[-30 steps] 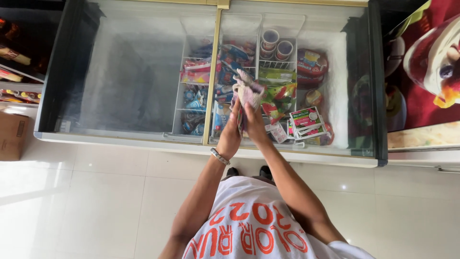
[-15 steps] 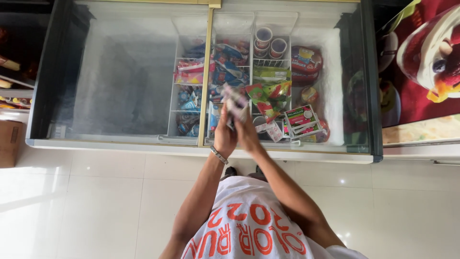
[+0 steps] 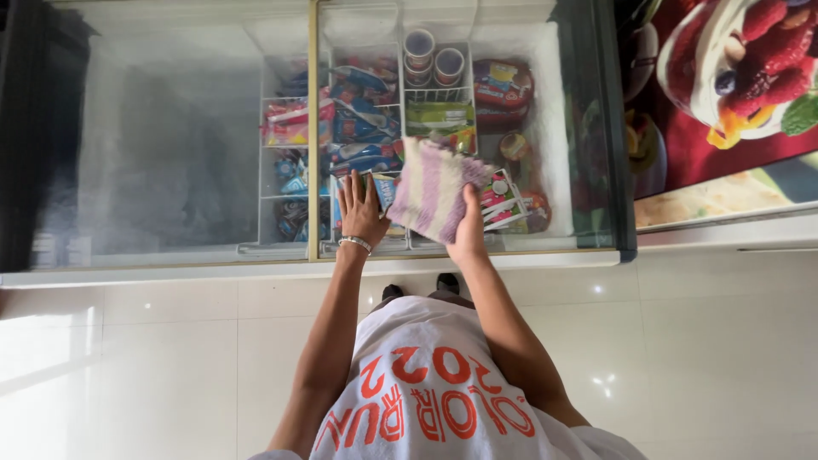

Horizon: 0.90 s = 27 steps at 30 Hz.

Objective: Cleaning and organizing individual product sachets over a freezer.

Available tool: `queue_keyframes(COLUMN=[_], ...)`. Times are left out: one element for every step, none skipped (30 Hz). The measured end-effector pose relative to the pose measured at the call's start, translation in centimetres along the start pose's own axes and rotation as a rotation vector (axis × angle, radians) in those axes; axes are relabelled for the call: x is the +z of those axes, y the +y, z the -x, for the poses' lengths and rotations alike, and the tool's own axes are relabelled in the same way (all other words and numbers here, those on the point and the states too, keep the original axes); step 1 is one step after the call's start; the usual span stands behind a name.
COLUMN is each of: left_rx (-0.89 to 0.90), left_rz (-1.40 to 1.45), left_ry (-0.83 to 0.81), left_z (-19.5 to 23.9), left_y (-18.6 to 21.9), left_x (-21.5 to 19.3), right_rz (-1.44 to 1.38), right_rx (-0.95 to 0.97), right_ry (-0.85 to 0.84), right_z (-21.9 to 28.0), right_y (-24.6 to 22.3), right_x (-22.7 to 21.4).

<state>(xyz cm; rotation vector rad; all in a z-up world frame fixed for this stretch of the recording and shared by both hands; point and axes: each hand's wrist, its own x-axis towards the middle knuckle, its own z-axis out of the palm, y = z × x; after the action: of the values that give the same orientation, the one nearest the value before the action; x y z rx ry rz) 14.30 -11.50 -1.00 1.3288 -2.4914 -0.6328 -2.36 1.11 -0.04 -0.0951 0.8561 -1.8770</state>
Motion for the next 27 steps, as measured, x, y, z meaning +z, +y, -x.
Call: queue_keyframes(left_rx=[-0.049, -0.04, -0.034, -0.026, -0.016, 0.069, 0.155, 0.156, 0.29, 0.42, 0.419, 0.297, 0.174, 0.179, 0.215, 0.252, 0.259, 0.248, 0.236, 0.241, 0.166, 0.087, 0.087, -0.015, -0.117, -0.115, -0.026], left_rz=[-0.09, -0.094, -0.126, -0.159, -0.165, -0.024, 0.116, 0.107, 0.031, -0.042, -0.045, 0.023, 0.09, 0.094, 0.049, 0.002, 0.004, 0.042, 0.081, 0.083, 0.215, 0.347, 0.35, 0.762, 1.175, 1.178, 1.588], left_ry=[-0.106, -0.109, -0.139, -0.171, -0.174, -0.185, -0.194, -0.18, -0.164, -0.157, -0.151, -0.23, -0.308, -0.308, -0.24, -0.169, -0.165, -0.093, -0.022, -0.01, -0.067, -0.127, -0.117, -0.165, -0.208, -0.195, -0.2], left_z=[0.3, 0.1, -0.1, -0.3, -0.8, -1.6, -2.3, -3.3, -4.4, -4.9, -5.1, -5.1, -5.1, -5.0, -4.8, -4.9, -4.8, -4.8, -4.8, -5.2, -5.7, -5.9, -6.0, -6.1, -6.1, -5.1, -4.1], left_y=[2.1, 3.6, 5.2, 6.7, 7.7, 8.5, 9.3, 9.6, 9.8, 10.2, 11.3, 12.7, 14.1, 13.8, 13.6, 13.2, 13.0, 12.7, 12.4, 11.5, 10.5, 9.5, 8.6, 7.6, 6.6, 8.3, 10.1], left_x=[-1.8, -2.3, -2.8, -3.3, -2.0, -0.9, 0.1, 2.2, 4.3, 6.8, 5.7, 4.9, 4.0, 4.7, 5.3, 5.7, 5.6, 5.4, 5.1, 5.8, 6.5, 7.2, 8.4, 9.7, 10.9, 8.7, 6.4], right_rz=[-0.022, -0.028, -0.022, -0.018, -0.025, -0.048, -0.072, -0.078, -0.013, 0.056, 0.054, 0.084, 0.113, 0.116, 0.147, 0.175, 0.176, 0.31, 0.445, 0.447, 0.621, 0.796, 0.799, 0.805, 0.808, 0.81, 0.923], right_rx=[-0.044, -0.051, -0.106, -0.163, -0.171, -0.213, -0.256, -0.257, -0.334, -0.408, -0.408, -0.424, -0.441, -0.446, -0.442, -0.44, -0.448, -0.474, -0.5, -0.509, -0.541, -0.567, -0.571, -0.553, -0.529, -0.531, -0.708], right_ry=[0.051, 0.054, 0.089, 0.125, 0.131, 0.12, 0.111, 0.095, 0.119, 0.153, 0.146, 0.147, 0.148, 0.15, 0.16, 0.167, 0.166, 0.147, 0.129, 0.12, 0.084, 0.046, 0.037, -0.091, -0.218, -0.231, -0.317], right_z=[-0.1, -0.1, -0.1, -0.1, 0.2, 0.1, 0.1, 0.2, 0.3, 0.9, 0.8, 1.0, 1.2, 0.9, 0.6, 0.0, 0.0, -0.3, -0.5, -0.3, -0.1, 0.3, 1.1, 2.0, 2.9, 3.8, 4.8], right_y=[-1.4, -2.5, -3.6, -4.7, -5.8, -6.7, -7.6, -8.5, -9.4, -10.3, -10.7, -11.4, -12.1, -12.0, -11.9, -11.9, -11.8, -11.8, -11.8, -11.9, -11.9, -11.8, -11.9, -11.9, -11.7, -11.1, -10.5], right_x=[-0.4, -1.1, -1.8, -2.5, -3.5, -4.2, -4.9, -4.9, -4.9, -5.3, -5.3, -5.4, -5.5, -6.5, -7.4, -8.1, -8.7, -9.2, -9.6, -8.6, -7.6, -6.7, -3.9, -1.2, 1.6, 4.2, 6.7])
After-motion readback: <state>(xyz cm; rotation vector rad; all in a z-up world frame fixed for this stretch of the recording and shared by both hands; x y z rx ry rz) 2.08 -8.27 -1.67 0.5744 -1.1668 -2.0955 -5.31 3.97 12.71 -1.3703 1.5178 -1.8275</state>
